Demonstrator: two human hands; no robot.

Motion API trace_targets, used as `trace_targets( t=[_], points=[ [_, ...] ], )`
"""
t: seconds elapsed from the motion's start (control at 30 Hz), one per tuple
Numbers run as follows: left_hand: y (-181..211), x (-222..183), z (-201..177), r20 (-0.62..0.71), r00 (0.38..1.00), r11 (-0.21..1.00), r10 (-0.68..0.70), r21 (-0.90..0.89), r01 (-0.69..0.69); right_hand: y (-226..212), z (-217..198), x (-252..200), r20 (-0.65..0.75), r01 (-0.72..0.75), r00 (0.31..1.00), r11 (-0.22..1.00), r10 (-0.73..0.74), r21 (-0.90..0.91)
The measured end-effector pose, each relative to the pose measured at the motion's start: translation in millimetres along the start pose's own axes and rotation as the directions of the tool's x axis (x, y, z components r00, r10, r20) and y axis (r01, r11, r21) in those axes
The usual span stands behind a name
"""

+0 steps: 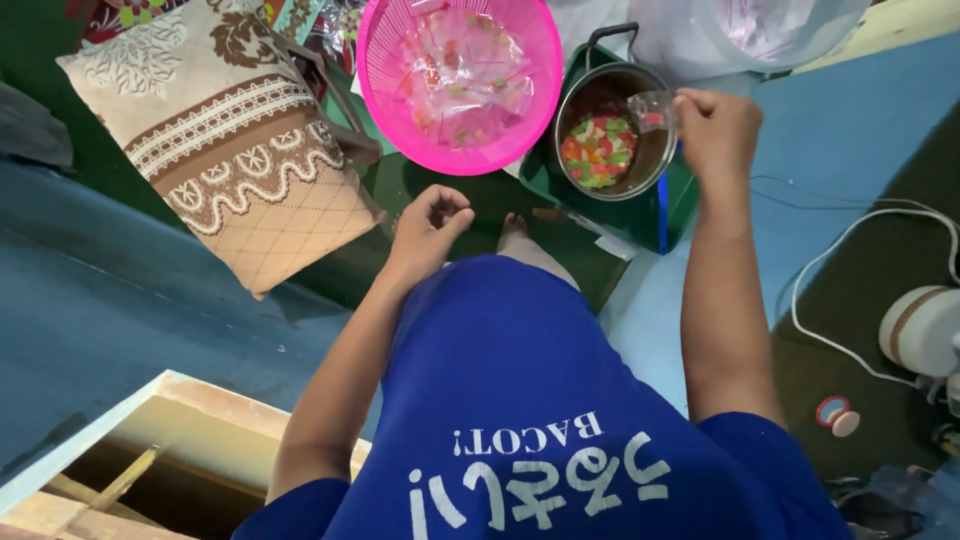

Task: Manually packing small silver packets and colorful snack items into individual plastic bags.

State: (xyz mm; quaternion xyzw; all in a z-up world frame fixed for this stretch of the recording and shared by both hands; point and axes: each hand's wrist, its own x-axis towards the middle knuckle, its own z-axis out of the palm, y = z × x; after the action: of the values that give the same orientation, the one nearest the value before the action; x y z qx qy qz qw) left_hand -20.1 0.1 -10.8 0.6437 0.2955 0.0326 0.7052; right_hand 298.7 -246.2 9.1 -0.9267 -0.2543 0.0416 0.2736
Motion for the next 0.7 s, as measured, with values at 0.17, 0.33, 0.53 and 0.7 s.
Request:
trace_targets(
  t=[0.17,0.33,0.53,0.7],
  points=[
    [-7.6,-1.7,1.5,-0.027,1.000,1.000,-0.014,-0.009,0.014,4.7,-5.8,-0.7,-0.059,0.237,0.966,0.954,-0.252,-0.186],
    [-7.4,1.8,7.3,-0.018,1.000,1.000,0.006,0.009,-0.006,30.3,10.7,-1.9,0.045,0.169,0.986,0.966,-0.163,-0.195],
    [-1.2,3.6,12.4,0.009,1.000,0.999,0.005,0.043,-0.005,41.2,13.2,-2.8,0.044,0.048,0.998,0.994,-0.044,-0.097],
    [-4.0,4.7,12.2,0.018,1.000,1.000,-0.011,0.023,0.011,41.6,6.6,-3.9,-0.013,0.133,0.991,0.985,-0.135,-0.109]
  ],
)
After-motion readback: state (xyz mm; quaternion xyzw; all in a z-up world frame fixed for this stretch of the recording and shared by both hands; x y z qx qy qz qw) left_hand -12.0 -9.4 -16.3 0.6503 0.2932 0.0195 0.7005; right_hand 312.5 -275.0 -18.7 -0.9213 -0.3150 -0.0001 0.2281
